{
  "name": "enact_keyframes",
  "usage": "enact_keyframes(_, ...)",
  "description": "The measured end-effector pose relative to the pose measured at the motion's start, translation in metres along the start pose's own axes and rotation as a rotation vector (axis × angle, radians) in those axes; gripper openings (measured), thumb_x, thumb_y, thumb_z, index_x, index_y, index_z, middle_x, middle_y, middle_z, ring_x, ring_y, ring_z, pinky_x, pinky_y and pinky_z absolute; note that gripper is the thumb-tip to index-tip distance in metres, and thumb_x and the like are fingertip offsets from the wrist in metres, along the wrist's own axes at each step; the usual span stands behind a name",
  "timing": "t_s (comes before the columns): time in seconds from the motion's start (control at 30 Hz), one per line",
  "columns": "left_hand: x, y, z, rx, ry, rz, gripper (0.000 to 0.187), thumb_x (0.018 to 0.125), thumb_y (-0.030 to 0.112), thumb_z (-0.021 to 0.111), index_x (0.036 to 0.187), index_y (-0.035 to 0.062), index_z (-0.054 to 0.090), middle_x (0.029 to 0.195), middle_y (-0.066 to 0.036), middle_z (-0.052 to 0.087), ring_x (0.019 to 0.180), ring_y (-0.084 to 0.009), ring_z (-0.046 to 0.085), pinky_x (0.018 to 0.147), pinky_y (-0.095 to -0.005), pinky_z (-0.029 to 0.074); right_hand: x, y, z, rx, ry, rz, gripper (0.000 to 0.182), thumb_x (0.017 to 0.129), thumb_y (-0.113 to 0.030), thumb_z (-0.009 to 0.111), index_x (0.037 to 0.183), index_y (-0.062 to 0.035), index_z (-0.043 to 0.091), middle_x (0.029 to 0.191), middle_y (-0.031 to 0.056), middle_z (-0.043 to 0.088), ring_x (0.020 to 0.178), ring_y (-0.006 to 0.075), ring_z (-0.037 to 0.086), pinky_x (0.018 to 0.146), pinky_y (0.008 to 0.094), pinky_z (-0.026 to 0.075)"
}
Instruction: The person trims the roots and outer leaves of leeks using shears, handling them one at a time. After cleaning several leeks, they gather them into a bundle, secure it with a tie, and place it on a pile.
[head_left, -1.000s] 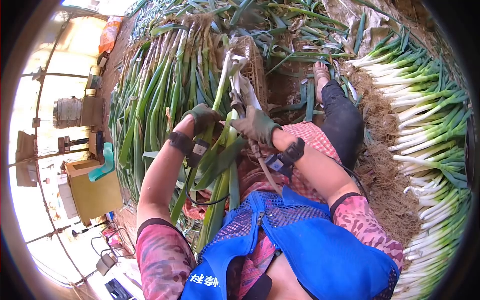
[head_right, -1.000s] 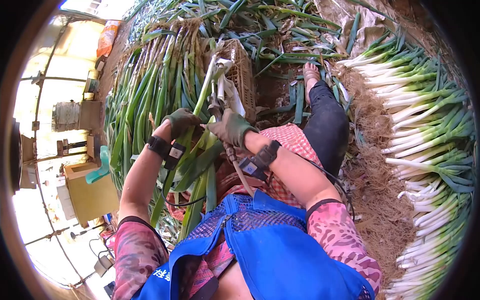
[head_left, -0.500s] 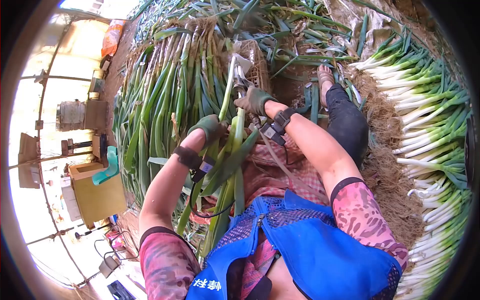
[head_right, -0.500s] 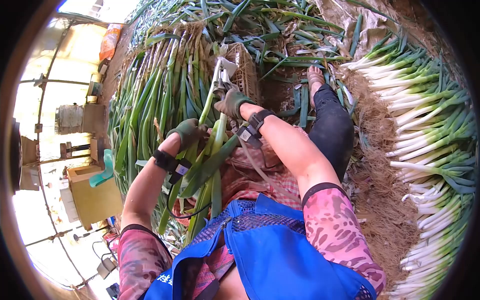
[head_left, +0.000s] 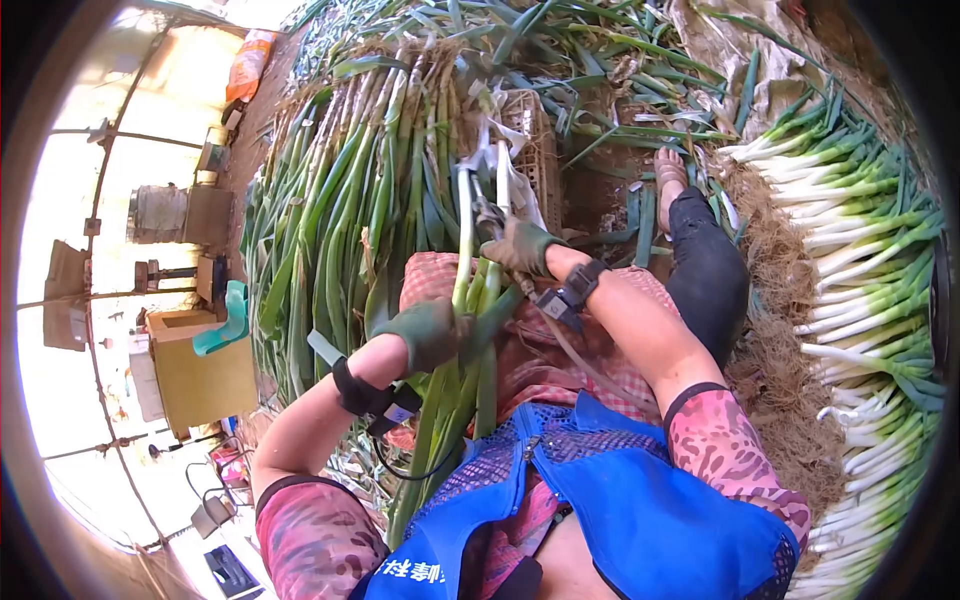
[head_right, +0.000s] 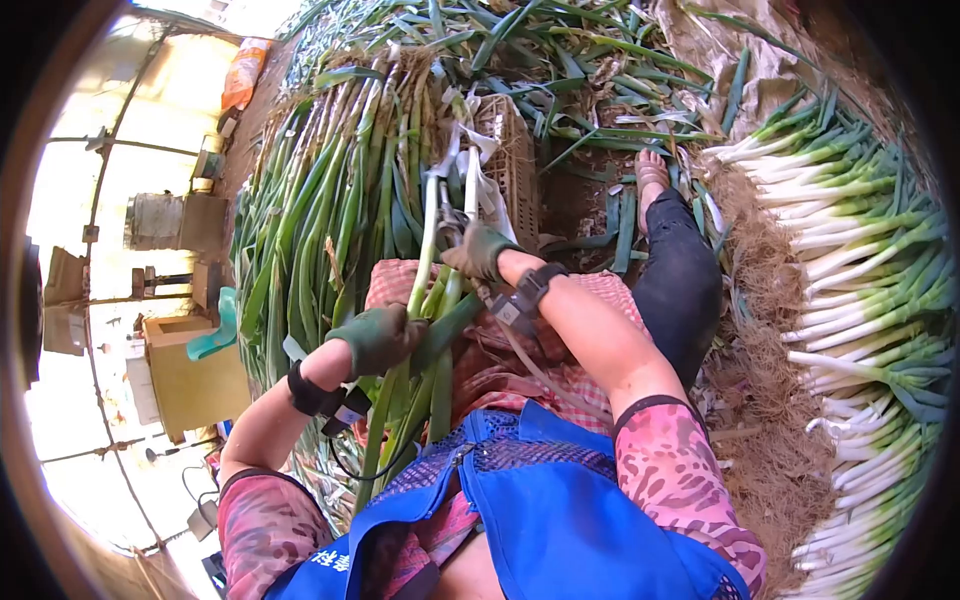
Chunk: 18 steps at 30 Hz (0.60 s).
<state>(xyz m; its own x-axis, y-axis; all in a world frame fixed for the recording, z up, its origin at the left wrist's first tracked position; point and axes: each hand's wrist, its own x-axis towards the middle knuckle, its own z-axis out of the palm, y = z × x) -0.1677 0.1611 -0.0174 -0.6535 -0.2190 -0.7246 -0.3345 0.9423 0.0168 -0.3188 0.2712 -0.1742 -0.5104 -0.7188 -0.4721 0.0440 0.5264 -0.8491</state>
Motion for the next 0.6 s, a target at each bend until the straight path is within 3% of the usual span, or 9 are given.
enact_keyframes(0.03, -0.006, 0.002, -0.009, 0.06, -0.006, 0.075, 0.046, 0.097, 0.042, 0.05, 0.106, -0.0002, 0.065, 0.089, -0.019, 0.07, 0.083, -0.0308, 0.07, 0.076, -0.0397, 0.054, -0.001, 0.007, 0.005, 0.02, 0.058, -0.058, 0.05, 0.077, -0.039, 0.066, 0.084, 0.0109, 0.067, 0.081, 0.024, 0.069, 0.079, 0.0289, 0.071, 0.073, 0.0386, 0.054)
enact_keyframes(0.1, -0.007, 0.001, -0.047, 0.011, -0.133, -0.048, 0.046, 0.094, 0.043, 0.054, 0.103, -0.0009, 0.067, 0.09, -0.019, 0.071, 0.085, -0.0292, 0.07, 0.077, -0.0398, 0.054, -0.017, 0.009, -0.01, -0.006, -0.025, 0.022, 0.053, 0.077, -0.041, 0.067, 0.088, 0.0102, 0.066, 0.087, 0.0269, 0.069, 0.079, 0.0297, 0.069, 0.07, 0.0373, 0.053)
enact_keyframes(0.13, -0.001, -0.005, -0.065, -0.012, -0.201, -0.105, 0.047, 0.093, 0.043, 0.056, 0.102, -0.0012, 0.067, 0.09, -0.019, 0.071, 0.085, -0.0285, 0.07, 0.078, -0.0398, 0.053, 0.006, 0.04, -0.001, -0.124, -0.069, -0.124, 0.052, 0.077, -0.042, 0.068, 0.085, 0.0092, 0.066, 0.086, 0.0287, 0.067, 0.077, 0.0309, 0.069, 0.069, 0.0362, 0.052)
enact_keyframes(0.2, 0.031, -0.058, -0.092, -0.339, 0.147, -0.188, 0.045, 0.09, 0.042, 0.061, 0.101, -0.0005, 0.069, 0.092, -0.017, 0.072, 0.086, -0.0274, 0.069, 0.078, -0.0401, 0.053, -0.013, 0.039, -0.009, -0.289, -0.077, -0.236, 0.052, 0.076, -0.042, 0.068, 0.083, 0.0095, 0.064, 0.087, 0.031, 0.065, 0.08, 0.0324, 0.068, 0.072, 0.0371, 0.053)
enact_keyframes(0.27, 0.079, -0.13, -0.11, -0.232, 0.708, -0.095, 0.047, 0.086, 0.043, 0.065, 0.103, -0.0005, 0.07, 0.092, -0.018, 0.072, 0.084, -0.0286, 0.069, 0.078, -0.0398, 0.053, -0.047, 0.013, -0.02, -0.193, -0.064, -0.133, 0.054, 0.077, -0.043, 0.068, 0.087, 0.0107, 0.062, 0.089, 0.0327, 0.064, 0.083, 0.0343, 0.068, 0.075, 0.038, 0.053)
enact_keyframes(0.37, 0.143, -0.196, -0.114, -0.118, 0.396, -0.52, 0.061, 0.08, 0.05, 0.068, 0.114, -0.0007, 0.066, 0.118, -0.022, 0.066, 0.11, -0.0324, 0.064, 0.093, -0.0388, 0.051, -0.077, 0.012, -0.012, -0.045, 0.048, -0.054, 0.063, 0.078, -0.044, 0.068, 0.1, 0.0136, 0.057, 0.094, 0.0342, 0.064, 0.088, 0.0379, 0.068, 0.08, 0.0401, 0.052)
enact_keyframes(0.43, 0.147, -0.165, -0.091, -0.082, 0.574, -0.611, 0.058, 0.078, 0.042, 0.073, 0.116, -0.0005, 0.063, 0.122, -0.022, 0.064, 0.114, -0.0324, 0.063, 0.095, -0.039, 0.051, -0.087, 0.022, -0.002, -0.011, 0.076, -0.073, 0.072, 0.078, -0.045, 0.067, 0.112, 0.0161, 0.05, 0.1, 0.035, 0.064, 0.097, 0.0413, 0.066, 0.084, 0.0416, 0.051)
enact_keyframes(0.53, 0.15, -0.154, -0.092, -0.077, 0.576, -0.671, 0.053, 0.08, 0.037, 0.07, 0.12, 0.0046, 0.061, 0.122, -0.02, 0.065, 0.115, -0.0326, 0.063, 0.094, -0.042, 0.051, -0.095, 0.018, 0.004, 0.03, 0.069, -0.002, 0.057, 0.082, -0.034, 0.069, 0.12, 0.0059, 0.052, 0.082, 0.0161, 0.067, 0.074, 0.0238, 0.066, 0.069, 0.0367, 0.052)
enact_keyframes(0.6, 0.156, -0.167, -0.092, -0.013, 0.564, -0.606, 0.046, 0.081, 0.032, 0.067, 0.119, 0.0058, 0.062, 0.12, -0.02, 0.066, 0.113, -0.0349, 0.063, 0.094, -0.0431, 0.051, -0.107, -0.004, 0.003, 0.064, 0.069, -0.19, 0.051, 0.082, -0.032, 0.069, 0.117, 0.0011, 0.052, 0.087, 0.0164, 0.066, 0.081, 0.0245, 0.066, 0.073, 0.0381, 0.051)
